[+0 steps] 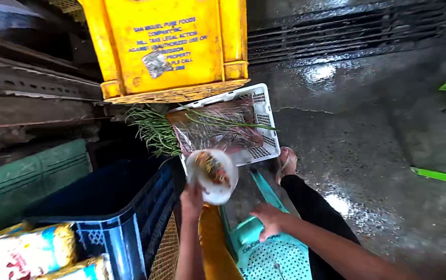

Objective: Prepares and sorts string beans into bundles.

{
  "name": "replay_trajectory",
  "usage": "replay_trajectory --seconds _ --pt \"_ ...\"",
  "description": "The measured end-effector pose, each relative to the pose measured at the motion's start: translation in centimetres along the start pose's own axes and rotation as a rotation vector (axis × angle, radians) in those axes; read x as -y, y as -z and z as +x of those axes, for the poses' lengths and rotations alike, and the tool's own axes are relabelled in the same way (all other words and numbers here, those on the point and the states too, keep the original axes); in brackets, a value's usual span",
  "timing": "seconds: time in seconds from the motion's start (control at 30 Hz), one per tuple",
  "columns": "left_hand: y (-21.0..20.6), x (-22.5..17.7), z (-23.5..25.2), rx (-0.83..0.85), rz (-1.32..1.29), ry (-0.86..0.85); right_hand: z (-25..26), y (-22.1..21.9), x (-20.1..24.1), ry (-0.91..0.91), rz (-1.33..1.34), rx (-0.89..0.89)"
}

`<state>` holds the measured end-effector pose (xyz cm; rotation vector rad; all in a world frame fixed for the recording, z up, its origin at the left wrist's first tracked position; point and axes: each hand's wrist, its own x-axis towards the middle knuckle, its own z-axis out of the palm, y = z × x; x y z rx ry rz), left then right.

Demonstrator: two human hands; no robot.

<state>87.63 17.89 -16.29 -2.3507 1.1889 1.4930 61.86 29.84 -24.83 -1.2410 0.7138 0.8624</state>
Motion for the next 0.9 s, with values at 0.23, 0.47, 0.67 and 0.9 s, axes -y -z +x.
replay_trajectory --seconds 0.23,0.47,0.67,0.9 --pt "-13.1 -7.4 14.7 0.153 -0.360 0.223 -0.4 -3.6 -2.8 0.032 0.105 -0.196" --pt "-6.8 -3.9 3.2 -0.013 -0.085 0.117 -11.3 2.8 -6.4 0.023 0.387 -0.563" --pt "-7.9 10.0 -23.7 -0.198 -0.196 0.689 -28.7 6.8 -16.1 -0.119 0.286 -0.796" --pt "2.5 -20.3 -46.8 0.181 -0.961 1.019 -44.7 5.1 -25.6 -0.443 0.161 -0.771"
